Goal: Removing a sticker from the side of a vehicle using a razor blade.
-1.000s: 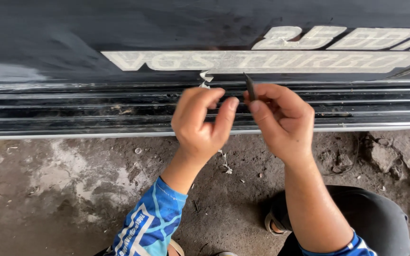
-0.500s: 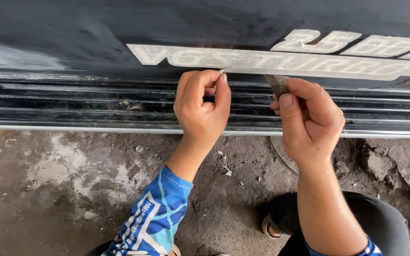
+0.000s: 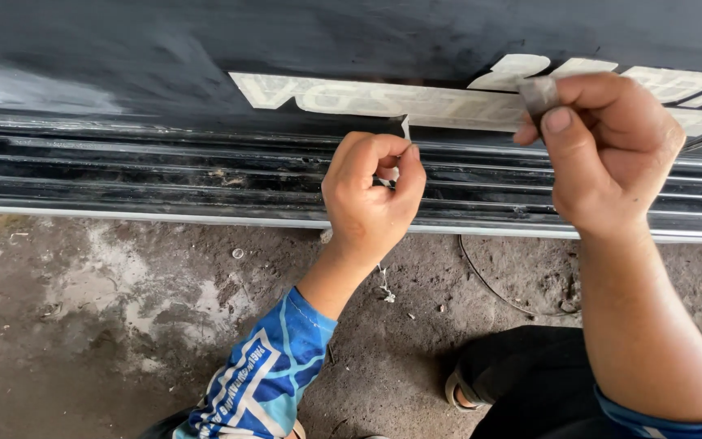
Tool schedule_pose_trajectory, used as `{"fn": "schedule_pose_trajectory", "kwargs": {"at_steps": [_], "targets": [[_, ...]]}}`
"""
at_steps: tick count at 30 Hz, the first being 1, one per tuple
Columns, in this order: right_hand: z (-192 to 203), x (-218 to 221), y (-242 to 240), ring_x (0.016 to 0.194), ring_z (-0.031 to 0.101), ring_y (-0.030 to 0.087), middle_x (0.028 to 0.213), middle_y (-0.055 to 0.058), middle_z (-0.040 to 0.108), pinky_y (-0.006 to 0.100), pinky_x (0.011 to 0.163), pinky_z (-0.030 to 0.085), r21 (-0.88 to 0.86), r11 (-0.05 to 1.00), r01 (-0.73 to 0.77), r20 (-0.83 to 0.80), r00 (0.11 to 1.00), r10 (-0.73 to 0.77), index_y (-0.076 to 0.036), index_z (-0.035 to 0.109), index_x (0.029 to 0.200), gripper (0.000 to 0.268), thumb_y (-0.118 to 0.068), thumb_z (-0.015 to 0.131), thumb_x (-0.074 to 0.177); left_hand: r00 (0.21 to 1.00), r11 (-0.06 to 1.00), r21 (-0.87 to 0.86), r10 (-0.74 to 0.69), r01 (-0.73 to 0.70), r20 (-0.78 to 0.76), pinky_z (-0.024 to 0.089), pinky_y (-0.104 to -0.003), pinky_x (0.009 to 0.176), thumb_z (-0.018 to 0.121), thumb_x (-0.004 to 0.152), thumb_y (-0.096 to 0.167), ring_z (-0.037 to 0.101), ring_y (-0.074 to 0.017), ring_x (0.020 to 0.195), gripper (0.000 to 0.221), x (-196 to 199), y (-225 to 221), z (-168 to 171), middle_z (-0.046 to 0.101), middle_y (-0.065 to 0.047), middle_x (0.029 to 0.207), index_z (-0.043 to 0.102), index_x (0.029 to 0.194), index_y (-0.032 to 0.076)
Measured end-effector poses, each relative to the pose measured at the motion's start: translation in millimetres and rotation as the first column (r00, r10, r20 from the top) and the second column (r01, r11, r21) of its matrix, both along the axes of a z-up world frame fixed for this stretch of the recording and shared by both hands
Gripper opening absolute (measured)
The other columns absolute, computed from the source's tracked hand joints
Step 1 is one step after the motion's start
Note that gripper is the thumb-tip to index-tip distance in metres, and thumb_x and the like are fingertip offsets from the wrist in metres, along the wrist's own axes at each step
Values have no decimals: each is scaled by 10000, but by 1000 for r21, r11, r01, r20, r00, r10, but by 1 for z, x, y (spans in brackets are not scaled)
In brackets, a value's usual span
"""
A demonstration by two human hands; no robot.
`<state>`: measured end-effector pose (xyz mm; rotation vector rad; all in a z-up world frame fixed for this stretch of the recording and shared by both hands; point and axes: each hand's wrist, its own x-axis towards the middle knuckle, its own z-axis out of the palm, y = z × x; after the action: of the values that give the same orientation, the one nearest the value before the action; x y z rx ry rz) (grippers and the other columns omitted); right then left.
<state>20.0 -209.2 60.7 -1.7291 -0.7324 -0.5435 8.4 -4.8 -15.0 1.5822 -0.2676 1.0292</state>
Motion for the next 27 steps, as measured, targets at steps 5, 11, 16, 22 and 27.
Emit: {"fn": "schedule_pose_trajectory", "kwargs": {"at_steps": [5,11,16,22,27], "targets": [[-21,17,-19,804,717,133,1005,103,706,261,749,629,27,990,-141,41,989,140,59,609,1128,78,-3,617,1082,999,999,-3,-47,47,-22,505,-209,608,750,921,-33,586,-65,669,152,-2,-1,0,629,-17,886,631,913,62],[-20,15,-15,739,702,131,964,121,701,238,688,591,-14,1000,-20,55,998,21,83,633,1114,109,-11,646,1063,1000,1000,-5,-29,29,-9,500,-211,613,753,926,-43,592,-63,676,158,-4,-3,-1,622,-17,887,628,927,54],[-23,18,-21,772,713,135,947,115,697,243,706,613,-16,997,-75,67,995,76,78,636,1131,94,-9,650,1097,1000,999,36,-6,6,15,486,-199,569,746,913,-63,578,-78,679,180,-4,-3,-3,615,-18,875,613,911,58],[-19,18,-19,753,715,141,960,114,698,241,675,601,-41,998,-53,87,995,56,82,641,1101,94,-9,648,1076,1000,997,70,-13,11,20,492,-232,606,740,889,-66,579,-89,677,174,-4,-3,-7,617,-44,875,608,900,48],[-21,17,-20,752,712,136,920,111,696,237,678,599,-24,998,-61,62,996,62,78,642,1112,99,-16,657,1084,999,997,77,-9,6,36,500,-241,622,739,884,-68,589,-102,699,177,-4,-2,-12,619,-41,880,605,902,46]]}}
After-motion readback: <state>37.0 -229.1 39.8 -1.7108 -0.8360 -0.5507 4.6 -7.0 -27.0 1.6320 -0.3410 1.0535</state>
